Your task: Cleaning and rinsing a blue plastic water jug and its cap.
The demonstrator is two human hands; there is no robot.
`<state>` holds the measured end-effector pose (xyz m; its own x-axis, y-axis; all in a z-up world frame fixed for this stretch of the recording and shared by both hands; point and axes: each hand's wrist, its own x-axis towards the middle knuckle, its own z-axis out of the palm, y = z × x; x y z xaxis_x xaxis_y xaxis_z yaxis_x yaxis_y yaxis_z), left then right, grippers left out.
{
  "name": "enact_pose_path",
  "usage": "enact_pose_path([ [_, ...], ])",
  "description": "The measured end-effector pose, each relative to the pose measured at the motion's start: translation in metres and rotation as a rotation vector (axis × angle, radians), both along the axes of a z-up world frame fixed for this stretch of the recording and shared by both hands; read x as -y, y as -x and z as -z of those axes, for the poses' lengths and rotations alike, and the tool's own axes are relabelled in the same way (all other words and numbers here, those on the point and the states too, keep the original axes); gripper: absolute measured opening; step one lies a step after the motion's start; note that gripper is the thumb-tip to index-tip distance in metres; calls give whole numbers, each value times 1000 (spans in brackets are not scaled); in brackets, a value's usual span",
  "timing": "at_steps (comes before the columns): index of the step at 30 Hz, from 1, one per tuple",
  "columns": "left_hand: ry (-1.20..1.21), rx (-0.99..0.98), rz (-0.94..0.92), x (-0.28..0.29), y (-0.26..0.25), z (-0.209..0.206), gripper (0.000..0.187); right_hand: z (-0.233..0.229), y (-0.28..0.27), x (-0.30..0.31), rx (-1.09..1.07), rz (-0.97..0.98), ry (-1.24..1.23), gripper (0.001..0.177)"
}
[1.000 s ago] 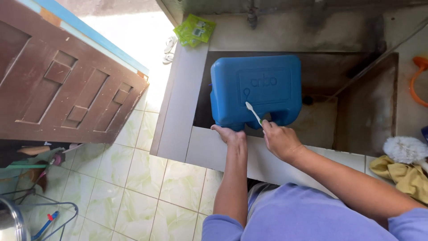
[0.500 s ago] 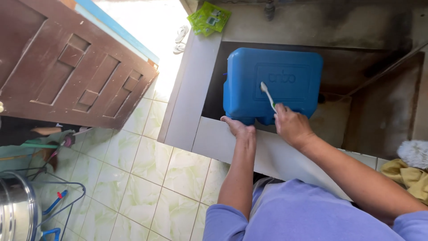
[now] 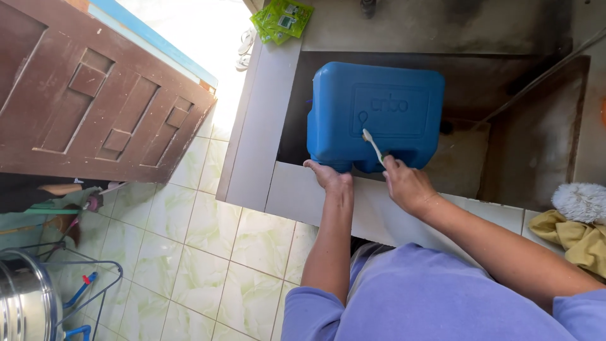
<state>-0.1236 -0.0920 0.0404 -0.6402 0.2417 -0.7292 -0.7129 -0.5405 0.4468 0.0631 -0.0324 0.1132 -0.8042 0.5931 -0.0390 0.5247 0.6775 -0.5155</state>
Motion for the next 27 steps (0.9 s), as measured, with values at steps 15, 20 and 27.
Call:
enact_pose_path([
  [15,-15,-28,52,6,-7,-1,87,-16,0,-16,-149,60,-87,31],
  [20,5,-8,37,4,-6,-27,84,-10,-2,-12,-69,2,-152,37],
  [27,7,-2,40,2,-7,-31,84,-13,-7,-4,-66,-42,-222,38],
])
